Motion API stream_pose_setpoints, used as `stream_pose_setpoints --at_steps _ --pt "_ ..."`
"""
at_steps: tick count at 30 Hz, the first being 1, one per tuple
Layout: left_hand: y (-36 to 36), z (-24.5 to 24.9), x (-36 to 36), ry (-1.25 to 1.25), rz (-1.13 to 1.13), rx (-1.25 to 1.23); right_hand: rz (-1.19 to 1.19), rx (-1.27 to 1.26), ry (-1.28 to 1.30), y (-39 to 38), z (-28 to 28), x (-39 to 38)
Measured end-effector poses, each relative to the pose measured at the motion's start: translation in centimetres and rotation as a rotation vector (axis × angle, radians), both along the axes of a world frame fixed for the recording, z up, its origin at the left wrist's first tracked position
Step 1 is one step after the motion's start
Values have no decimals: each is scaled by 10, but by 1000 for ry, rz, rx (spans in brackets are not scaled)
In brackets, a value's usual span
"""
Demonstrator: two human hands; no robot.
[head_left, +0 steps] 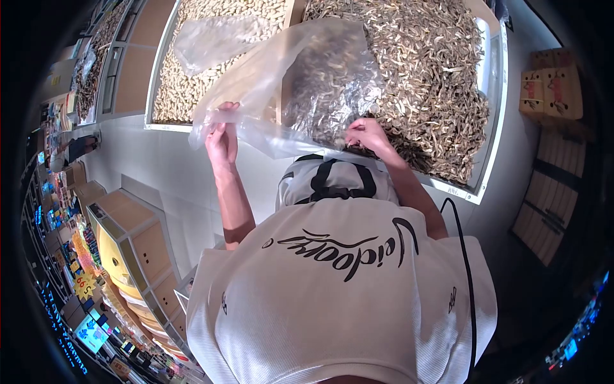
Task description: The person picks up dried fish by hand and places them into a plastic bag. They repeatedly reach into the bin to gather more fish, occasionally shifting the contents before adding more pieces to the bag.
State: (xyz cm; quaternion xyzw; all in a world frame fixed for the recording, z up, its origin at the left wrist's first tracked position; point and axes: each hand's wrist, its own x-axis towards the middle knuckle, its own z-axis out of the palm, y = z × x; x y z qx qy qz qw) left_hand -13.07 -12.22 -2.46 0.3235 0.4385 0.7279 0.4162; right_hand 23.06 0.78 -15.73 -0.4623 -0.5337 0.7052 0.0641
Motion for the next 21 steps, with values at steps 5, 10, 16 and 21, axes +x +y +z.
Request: stream_pose_setpoints --at_steps 5,10,16,21 --pt "-11 -9 -7 -82 -86 30 28 192 -180 -4 16 4" --pt "-3 4 15 22 -162 1 435 210 -355 -18 -4 -3" --pt "26 32 43 106 -117 -54 70 74 -53 -32 -30 -11" --pt "53 72 70 499 94 -289 -94 -116 -42 -24 -35 -6"
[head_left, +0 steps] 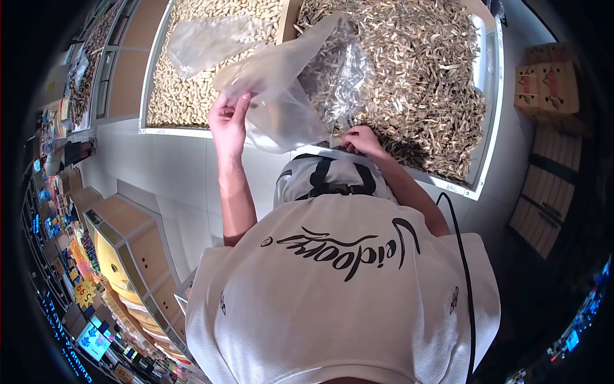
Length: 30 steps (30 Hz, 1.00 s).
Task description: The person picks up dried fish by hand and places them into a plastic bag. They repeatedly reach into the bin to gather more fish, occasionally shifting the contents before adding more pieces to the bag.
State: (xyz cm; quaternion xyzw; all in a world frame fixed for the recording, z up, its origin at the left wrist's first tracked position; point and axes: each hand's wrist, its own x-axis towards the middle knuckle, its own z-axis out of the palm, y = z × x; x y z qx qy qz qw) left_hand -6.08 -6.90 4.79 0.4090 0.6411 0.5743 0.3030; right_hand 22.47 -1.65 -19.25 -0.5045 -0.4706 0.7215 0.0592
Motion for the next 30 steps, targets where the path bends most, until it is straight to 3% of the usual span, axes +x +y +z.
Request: stream_pose_setpoints --at_steps 3,7,14,17,21,22,24,26,28,30 --pt "15 32 33 60 -59 2 -52 -62 114 -3 -2 0" --pt "18 28 30 226 -94 -148 27 -33 98 2 7 3" --pt "17 21 3 117 -59 -111 -127 13 138 3 17 6" --pt "10 33 3 38 -29 27 -289 177 293 6 38 14" --pt "-17 36 -25 128 -67 208 -494 414 318 11 104 28" --pt "-23 35 -34 275 -76 236 -539 480 307 10 117 33" --pt "-28 27 -38 85 -152 386 -644 558 295 9 135 42" --pt "-36 9 -46 -29 -211 463 -655 621 332 9 117 57" --pt "-47 -3 -47 163 -54 154 -612 548 322 13 96 71" --pt "-49 -8 -45 139 -9 -94 -495 368 280 26 77 84"
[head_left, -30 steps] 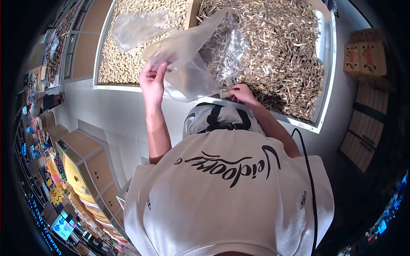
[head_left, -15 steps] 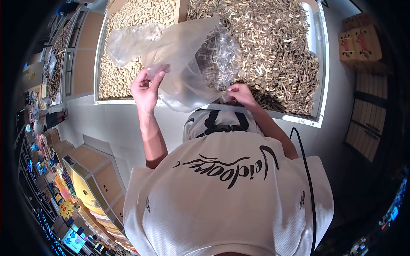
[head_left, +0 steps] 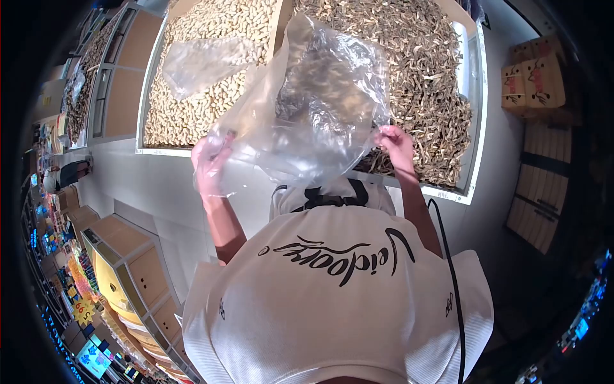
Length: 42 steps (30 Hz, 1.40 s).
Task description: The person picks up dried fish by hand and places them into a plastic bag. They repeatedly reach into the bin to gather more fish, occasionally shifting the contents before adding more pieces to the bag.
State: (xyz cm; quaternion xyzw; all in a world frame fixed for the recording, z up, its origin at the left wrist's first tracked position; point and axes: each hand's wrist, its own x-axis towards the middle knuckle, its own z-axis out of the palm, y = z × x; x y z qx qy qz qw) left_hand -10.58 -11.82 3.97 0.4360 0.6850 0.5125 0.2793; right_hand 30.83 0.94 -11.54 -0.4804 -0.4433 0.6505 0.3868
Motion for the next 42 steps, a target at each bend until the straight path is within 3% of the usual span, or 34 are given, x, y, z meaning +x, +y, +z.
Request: stream_pose_setpoints --at_steps 3,5,10,13,14,17,19,20,23,24,26,29,33,37,38,42 --pt "2 -42 -14 -330 -139 79 -2 -110 -163 25 -2 1" --pt "-2 -63 -22 -416 -275 171 -15 -146 -220 42 23 -13" --pt "1 -54 -15 -536 -304 240 150 -132 -292 78 41 -41" --pt "11 -71 -45 -768 77 57 215 -22 -346 94 25 -47" --pt "18 -62 -46 -674 159 -54 202 48 -349 96 24 -49" --pt "55 -6 -25 -434 77 -270 187 134 -314 96 45 -54" --pt "79 22 6 -147 41 -468 165 200 -339 88 74 -60" --pt "89 17 12 -114 12 -464 165 232 -344 84 88 -62" --pt "99 -25 0 -138 -433 -351 120 348 -373 77 118 -59" --pt "96 0 16 -155 -360 -351 82 402 -395 77 123 -54" --pt "87 16 18 -101 -264 -125 20 431 -532 78 138 -37" --pt "70 42 17 168 -58 205 -177 554 -295 69 170 -23" --pt "47 38 2 282 -39 426 -312 467 -291 55 184 -10" --pt "44 28 11 417 6 244 -317 423 -461 52 164 -11" --pt "44 24 13 439 7 214 -257 349 -708 51 164 -10" --pt "35 29 30 419 52 148 -291 390 -930 51 147 -1"
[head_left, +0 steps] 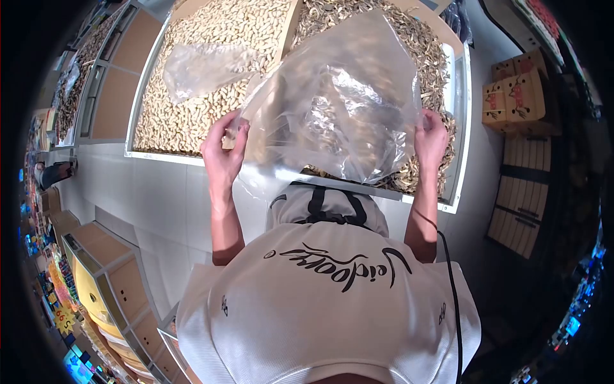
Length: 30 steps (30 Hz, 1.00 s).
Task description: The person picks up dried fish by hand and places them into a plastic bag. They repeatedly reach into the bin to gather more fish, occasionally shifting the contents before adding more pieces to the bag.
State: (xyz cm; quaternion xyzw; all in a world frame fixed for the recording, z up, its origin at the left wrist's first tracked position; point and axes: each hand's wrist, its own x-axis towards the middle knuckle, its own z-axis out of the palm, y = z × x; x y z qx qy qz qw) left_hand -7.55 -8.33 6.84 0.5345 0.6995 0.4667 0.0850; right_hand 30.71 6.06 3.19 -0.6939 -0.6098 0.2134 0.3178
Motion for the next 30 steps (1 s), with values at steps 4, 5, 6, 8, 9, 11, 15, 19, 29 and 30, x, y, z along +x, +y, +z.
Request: stream_pose_setpoints --at_steps 4,5,6,8,9,11,15,19,29,30 --pt "-2 -3 14 -106 29 -6 15 448 -468 -22 26 -6" --pt "-3 -4 15 -127 35 -5 41 546 -390 -32 43 -17" --pt "-4 -4 16 -149 41 -4 67 642 -310 -37 52 -28" --pt "-6 -3 22 -242 24 25 245 865 -147 -43 29 -45" --pt "-8 -1 28 -262 -9 34 338 972 -60 -47 13 -54" --pt "-10 3 40 -298 -69 60 563 809 -48 -53 -18 -80" --pt "-11 14 82 -319 -418 9 882 32 319 -20 -135 -120" --pt "-6 14 128 -551 -807 -160 970 -204 282 13 -175 -145" --pt "9 -21 127 -524 -1344 -69 1015 -209 130 36 -101 -170" --pt "15 -21 109 -533 -1355 -221 1009 -270 146 34 -90 -168"
